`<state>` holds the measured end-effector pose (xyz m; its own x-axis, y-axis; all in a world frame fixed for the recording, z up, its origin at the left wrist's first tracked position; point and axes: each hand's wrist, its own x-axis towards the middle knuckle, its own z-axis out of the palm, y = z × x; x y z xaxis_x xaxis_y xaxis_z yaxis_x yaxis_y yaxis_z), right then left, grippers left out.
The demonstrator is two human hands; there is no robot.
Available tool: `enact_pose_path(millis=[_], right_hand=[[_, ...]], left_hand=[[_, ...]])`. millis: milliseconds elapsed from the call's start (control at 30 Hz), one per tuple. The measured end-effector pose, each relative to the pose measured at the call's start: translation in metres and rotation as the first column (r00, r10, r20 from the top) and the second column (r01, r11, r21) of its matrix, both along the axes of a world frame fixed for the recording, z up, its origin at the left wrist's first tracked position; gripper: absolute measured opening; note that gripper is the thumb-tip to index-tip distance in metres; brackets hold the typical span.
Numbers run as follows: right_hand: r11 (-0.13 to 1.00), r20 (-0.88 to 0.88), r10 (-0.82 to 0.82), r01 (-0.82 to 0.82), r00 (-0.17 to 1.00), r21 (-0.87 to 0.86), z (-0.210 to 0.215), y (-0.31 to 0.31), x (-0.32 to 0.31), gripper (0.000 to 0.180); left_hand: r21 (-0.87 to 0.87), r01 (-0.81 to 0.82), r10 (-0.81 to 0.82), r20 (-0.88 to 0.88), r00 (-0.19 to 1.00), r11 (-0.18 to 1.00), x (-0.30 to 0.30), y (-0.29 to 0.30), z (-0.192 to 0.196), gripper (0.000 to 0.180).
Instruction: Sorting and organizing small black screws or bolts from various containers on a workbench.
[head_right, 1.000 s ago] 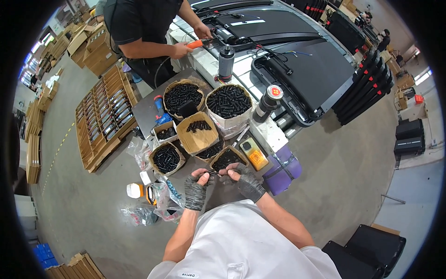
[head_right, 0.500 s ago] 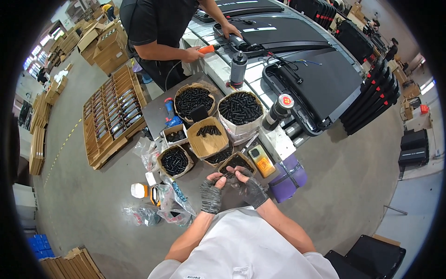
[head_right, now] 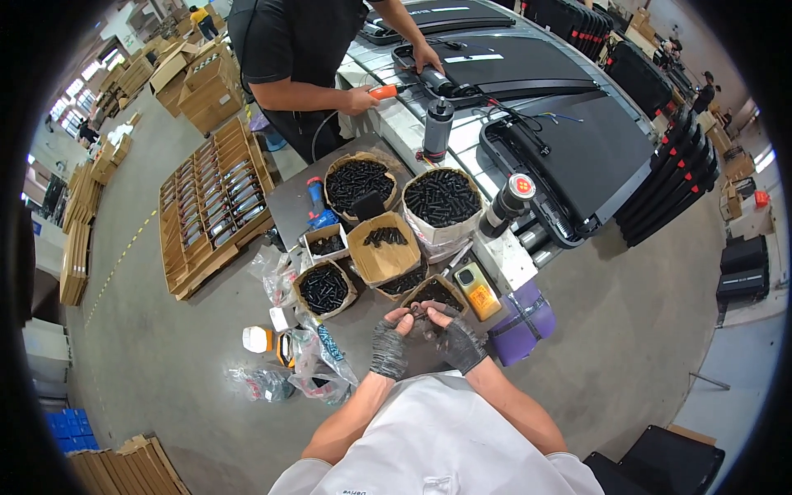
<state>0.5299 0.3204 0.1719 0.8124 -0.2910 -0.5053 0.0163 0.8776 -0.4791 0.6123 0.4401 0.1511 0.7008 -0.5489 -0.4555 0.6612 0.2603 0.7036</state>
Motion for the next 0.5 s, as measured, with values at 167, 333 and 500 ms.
enact_pose_path(millis=[167,333,500], right_hand=[[0.980,-0.049,0.058,-0.067,0.997,-0.185,0.013,0.009,0.010,0.023],[0.921,-0.029,-0.042,0.027,0.999,-0.388,0.020,0.020,0.010,0.027],[0.842,-0.094,-0.077,0.014,0.993,-0.539,-0.001,0.013,-0.019,0.029]], left_hand=[[-0.037,-0.014,0.008,-0.148,0.989,0.999,0.011,0.005,0.000,0.021],[0.012,0.215,-0.210,0.292,0.933,0.976,0.011,0.007,-0.053,0.036],[0.072,0.096,-0.096,-0.002,0.995,0.993,-0.021,-0.010,-0.026,0.035]])
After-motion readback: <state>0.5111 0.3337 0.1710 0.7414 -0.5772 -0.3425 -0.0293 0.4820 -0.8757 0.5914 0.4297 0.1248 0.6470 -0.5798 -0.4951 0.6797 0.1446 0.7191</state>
